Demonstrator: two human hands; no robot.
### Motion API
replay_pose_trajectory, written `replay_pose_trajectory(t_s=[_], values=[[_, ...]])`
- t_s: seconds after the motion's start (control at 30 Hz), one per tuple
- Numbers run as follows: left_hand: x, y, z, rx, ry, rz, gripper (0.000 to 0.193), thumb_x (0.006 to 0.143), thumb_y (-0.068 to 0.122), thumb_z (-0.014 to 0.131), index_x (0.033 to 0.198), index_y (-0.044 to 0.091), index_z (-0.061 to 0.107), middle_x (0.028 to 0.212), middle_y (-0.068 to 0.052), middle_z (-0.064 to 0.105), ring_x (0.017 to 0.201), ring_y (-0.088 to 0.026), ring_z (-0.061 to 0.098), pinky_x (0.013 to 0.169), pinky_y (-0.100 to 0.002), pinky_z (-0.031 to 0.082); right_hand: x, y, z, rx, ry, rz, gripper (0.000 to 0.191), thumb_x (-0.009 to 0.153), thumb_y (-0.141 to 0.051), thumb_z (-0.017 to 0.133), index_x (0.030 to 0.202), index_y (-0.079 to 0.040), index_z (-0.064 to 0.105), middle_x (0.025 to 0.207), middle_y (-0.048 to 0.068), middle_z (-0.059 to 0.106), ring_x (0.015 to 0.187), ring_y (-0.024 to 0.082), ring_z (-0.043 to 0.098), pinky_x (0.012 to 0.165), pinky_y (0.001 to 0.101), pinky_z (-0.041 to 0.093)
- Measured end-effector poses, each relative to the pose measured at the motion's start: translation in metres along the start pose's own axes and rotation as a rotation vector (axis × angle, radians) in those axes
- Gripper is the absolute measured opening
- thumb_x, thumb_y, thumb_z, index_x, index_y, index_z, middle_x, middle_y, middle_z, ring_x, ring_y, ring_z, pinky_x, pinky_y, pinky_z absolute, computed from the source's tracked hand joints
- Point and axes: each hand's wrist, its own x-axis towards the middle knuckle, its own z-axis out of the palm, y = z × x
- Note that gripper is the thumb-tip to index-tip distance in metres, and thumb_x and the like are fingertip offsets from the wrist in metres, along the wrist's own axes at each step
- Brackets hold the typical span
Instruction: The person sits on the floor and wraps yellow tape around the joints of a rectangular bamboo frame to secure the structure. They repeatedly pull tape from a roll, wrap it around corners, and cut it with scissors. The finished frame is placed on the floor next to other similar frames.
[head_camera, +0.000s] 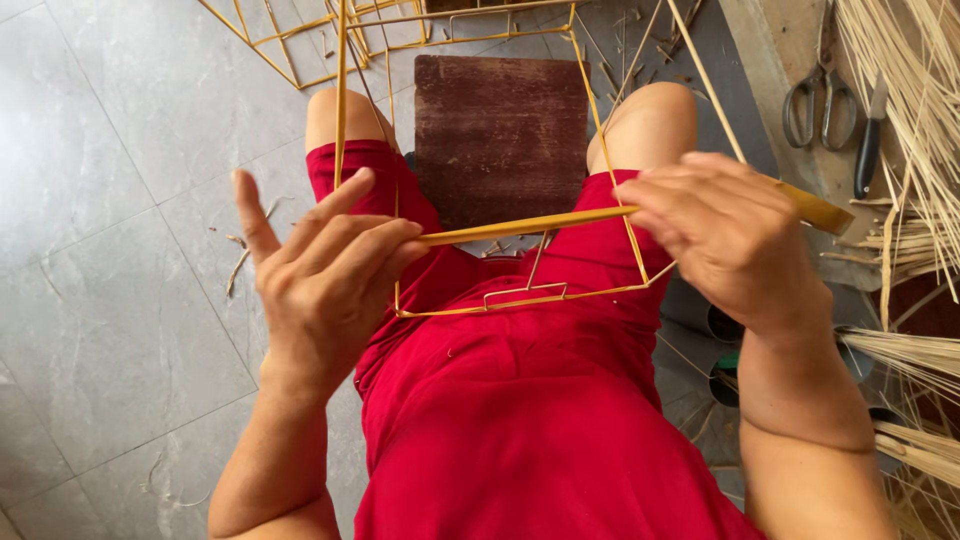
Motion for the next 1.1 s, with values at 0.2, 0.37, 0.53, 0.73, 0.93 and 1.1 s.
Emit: replay_pose_trajectory(t_s=[0.2, 0.37, 0.53, 0.73, 0.93, 1.1], values=[[0.03, 0.014, 0.014, -0.13, -0.128, 0.155, 0.012, 0.101, 0.023, 0.076, 0.098, 0.012, 0.071, 0.087, -0.001, 0.069, 0.087, -0.022, 0.069, 0.094, -0.039, 0.053, 0.036, -0.018, 0.022, 0.139, -0.188, -0.059, 0.014, 0.095, -0.013, 0.075, 0.105, -0.006, 0.071, 0.086, 0.008, 0.074, 0.079, 0.024, 0.072, 0.066, 0.0376, 0.054], [0.04, 0.027, 0.031, -0.197, -0.169, 0.147, 0.012, 0.098, 0.021, 0.074, 0.099, 0.01, 0.071, 0.082, 0.0, 0.064, 0.075, -0.019, 0.067, 0.062, -0.036, 0.05, 0.04, -0.018, 0.029, 0.198, -0.188, -0.048, 0.021, 0.092, -0.009, 0.075, 0.112, -0.006, 0.07, 0.088, 0.007, 0.073, 0.078, 0.022, 0.072, 0.064, 0.0348, 0.054], [0.035, 0.035, 0.035, -0.163, -0.118, 0.109, 0.017, 0.097, 0.027, 0.076, 0.089, 0.013, 0.069, 0.079, 0.0, 0.058, 0.072, -0.017, 0.063, 0.06, -0.033, 0.051, 0.022, -0.016, 0.024, 0.075, -0.112, -0.092, 0.025, 0.091, -0.01, 0.076, 0.115, -0.007, 0.072, 0.085, 0.007, 0.071, 0.077, 0.025, 0.07, 0.067, 0.0372, 0.053], [0.026, 0.027, 0.025, -0.169, -0.05, 0.142, 0.014, 0.096, 0.025, 0.077, 0.091, 0.013, 0.071, 0.082, -0.001, 0.058, 0.075, -0.018, 0.06, 0.065, -0.033, 0.052, 0.009, -0.007, 0.003, 0.051, -0.101, -0.06, 0.016, 0.091, -0.011, 0.076, 0.106, -0.008, 0.074, 0.082, 0.006, 0.07, 0.071, 0.024, 0.067, 0.063, 0.0373, 0.05], [0.021, 0.021, 0.015, -0.098, -0.127, 0.045, 0.029, 0.093, 0.034, 0.08, 0.079, 0.012, 0.067, 0.075, 0.0, 0.059, 0.069, -0.019, 0.064, 0.062, -0.035, 0.05, -0.001, -0.002, 0.004, 0.039, -0.046, -0.041, 0.013, 0.091, -0.015, 0.078, 0.089, -0.007, 0.068, 0.078, 0.006, 0.068, 0.071, 0.025, 0.067, 0.064, 0.0375, 0.051], [0.026, 0.029, 0.017, -0.167, -0.099, -0.016, 0.021, 0.089, 0.035, 0.081, 0.084, 0.017, 0.071, 0.081, 0.0, 0.063, 0.075, -0.02, 0.067, 0.066, -0.035, 0.053, -0.004, -0.003, 0.009, 0.018, 0.007, 0.007, 0.013, 0.089, -0.017, 0.078, 0.09, -0.009, 0.069, 0.076, 0.006, 0.067, 0.068, 0.027, 0.065, 0.063, 0.0384, 0.05]])
